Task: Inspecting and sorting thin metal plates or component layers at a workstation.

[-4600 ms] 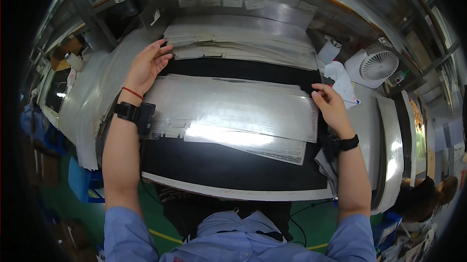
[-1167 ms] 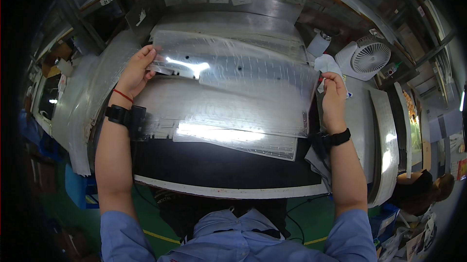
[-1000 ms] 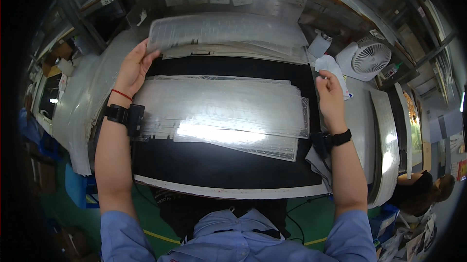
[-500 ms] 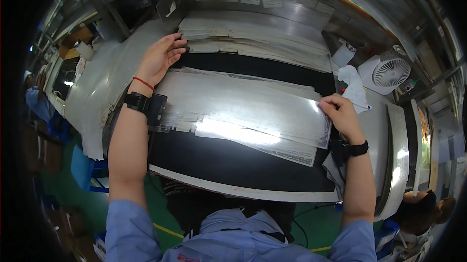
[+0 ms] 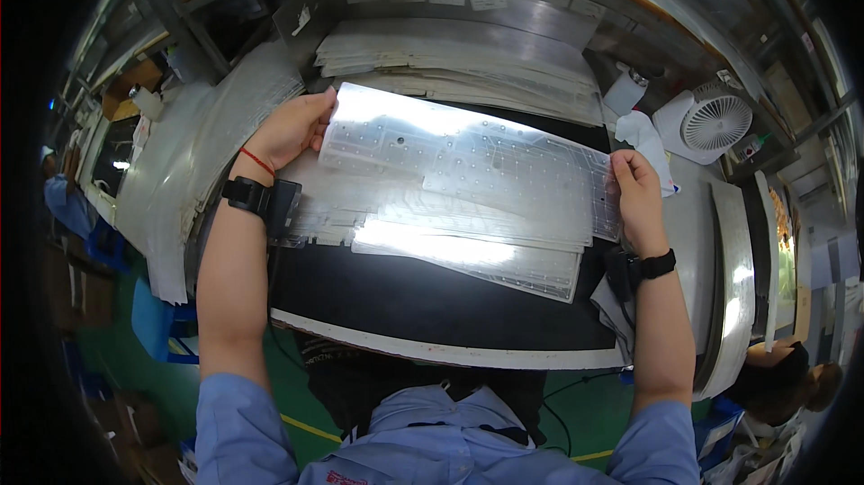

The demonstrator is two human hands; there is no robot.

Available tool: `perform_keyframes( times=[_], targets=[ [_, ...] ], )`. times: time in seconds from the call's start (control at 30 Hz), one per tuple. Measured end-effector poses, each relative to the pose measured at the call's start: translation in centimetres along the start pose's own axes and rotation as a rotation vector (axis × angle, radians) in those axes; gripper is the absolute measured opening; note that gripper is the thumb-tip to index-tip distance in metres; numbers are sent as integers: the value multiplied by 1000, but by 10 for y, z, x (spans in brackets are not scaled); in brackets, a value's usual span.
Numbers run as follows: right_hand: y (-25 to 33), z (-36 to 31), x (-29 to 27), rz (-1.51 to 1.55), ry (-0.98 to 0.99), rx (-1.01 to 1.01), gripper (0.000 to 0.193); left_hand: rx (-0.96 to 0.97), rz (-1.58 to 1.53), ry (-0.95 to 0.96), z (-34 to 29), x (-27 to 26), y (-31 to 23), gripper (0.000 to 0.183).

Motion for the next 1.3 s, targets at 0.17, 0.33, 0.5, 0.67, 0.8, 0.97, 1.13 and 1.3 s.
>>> perform_keyframes(
  times=[0.17, 0.33, 0.5, 0.67, 0.8, 0.97, 1.13, 1.3],
  targets=[
    [-2, -1, -4, 61, -26, 34, 17, 28, 158, 2, -2, 13, -11, 25],
    [11, -6, 0, 133, -74, 62, 19, 107, -58, -128, 2, -13, -8, 24],
    [6, -1, -3, 81, -15, 19, 18, 86, -73, -178, 2, -15, -10, 24],
    [16, -4, -5, 184, -52, -45, 11, 131, -120, -204, 3, -18, -9, 20],
    [32, -7, -19, 10, -159, -315, 10, 298, -158, -248, 2, -23, -22, 15],
    [45, -13, -18, -179, -189, -459, 14, 436, -63, -222, 1, -35, -24, 14],
    [50, -15, -20, -256, -226, -503, 18, 356, -23, -293, -2, -27, -27, 26],
    [60, -18, -12, -188, -219, -476, 15, 360, 3, -259, -5, -24, -32, 29]
  ],
)
Point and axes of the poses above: each hand's wrist, its own z-axis towards the middle knuckle, its own x-axis out of the palm, y = z × x, the point moved 9 cm from there along z, towards the middle knuckle, and after that the axes turned 1 degree about x, right-handed, at the moved point
